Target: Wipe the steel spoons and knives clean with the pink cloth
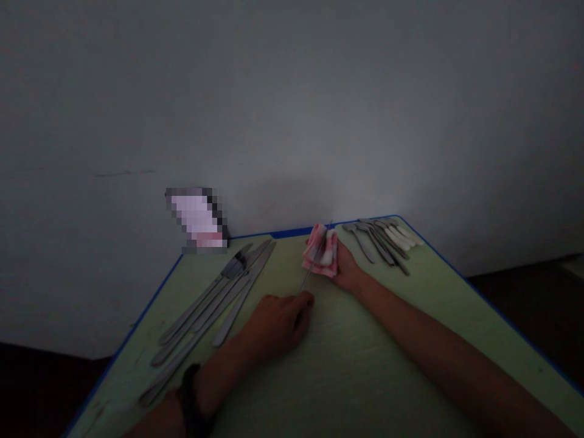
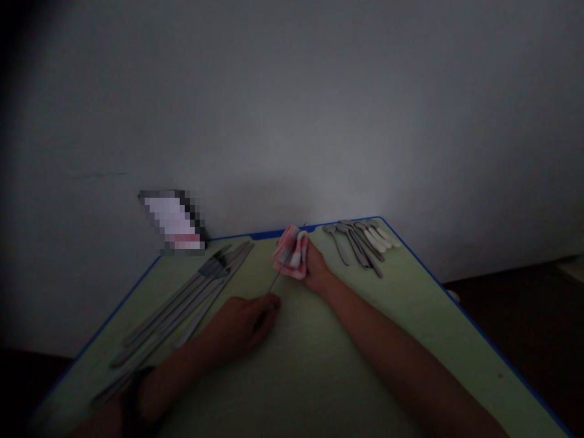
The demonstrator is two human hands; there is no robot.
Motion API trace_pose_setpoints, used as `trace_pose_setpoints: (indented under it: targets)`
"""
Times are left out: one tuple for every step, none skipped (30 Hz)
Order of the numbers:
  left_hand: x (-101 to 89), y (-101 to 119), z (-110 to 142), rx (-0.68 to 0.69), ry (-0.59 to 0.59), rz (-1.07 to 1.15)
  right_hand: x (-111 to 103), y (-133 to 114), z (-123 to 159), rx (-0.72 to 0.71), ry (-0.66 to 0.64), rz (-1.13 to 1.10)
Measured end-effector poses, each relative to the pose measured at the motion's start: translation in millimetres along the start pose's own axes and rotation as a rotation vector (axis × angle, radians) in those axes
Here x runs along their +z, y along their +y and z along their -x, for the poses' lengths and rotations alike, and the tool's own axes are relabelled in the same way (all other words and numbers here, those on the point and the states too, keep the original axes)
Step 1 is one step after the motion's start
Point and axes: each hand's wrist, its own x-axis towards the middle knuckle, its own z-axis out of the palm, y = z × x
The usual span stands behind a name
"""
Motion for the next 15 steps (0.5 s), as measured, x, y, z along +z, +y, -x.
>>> trace_pose_setpoints:
  targets:
    - [0.0,1.2,0.1,-0.014,-0.005,-0.01,-0.2,-0.3,-0.5,0.006,-0.01,-0.013]
    - [0.2,2.3,0.2,-0.029,-0.008,-0.02,-0.1,-0.3,-0.9,0.023,-0.013,-0.016]
    - [0.6,3.3,0.2,-0.043,-0.009,-0.029,0.1,-0.2,-1.2,0.045,-0.013,-0.012]
    - [1.1,4.1,0.3,-0.056,-0.01,-0.039,0.4,0.1,-1.5,0.064,-0.017,-0.004]
    - [1.6,4.7,0.4,-0.067,-0.011,-0.047,0.5,0.6,-1.7,0.077,-0.031,0.005]
    - [2.0,5.0,0.5,-0.075,-0.012,-0.05,0.6,1.2,-1.9,0.085,-0.053,0.013]
    - [2.4,4.9,0.7,-0.079,-0.013,-0.046,0.5,2.2,-2.3,0.088,-0.084,0.021]
    - [2.7,4.4,0.8,-0.081,-0.012,-0.037,0.3,3.3,-2.8,0.085,-0.113,0.03]
    - [3.0,3.5,1.0,-0.08,-0.008,-0.021,0.0,4.7,-3.5,0.076,-0.131,0.038]
    - [3.4,2.3,1.3,-0.08,-0.001,-0.001,-0.4,6.2,-4.4,0.065,-0.135,0.05]
    - [3.9,0.8,1.5,-0.081,0.011,0.022,-0.9,7.7,-5.3,0.052,-0.125,0.067]
    - [4.4,-0.8,1.8,-0.083,0.024,0.047,-1.6,9.2,-6.2,0.038,-0.109,0.093]
    - [4.9,-2.3,2.1,-0.085,0.037,0.071,-2.5,10.6,-6.8,0.025,-0.093,0.132]
    - [5.4,-3.7,2.4,-0.086,0.052,0.097,-3.6,11.7,-7.0,0.006,-0.081,0.19]
    - [5.7,-5.0,2.6,-0.086,0.066,0.122,-4.8,12.6,-6.8,-0.017,-0.078,0.26]
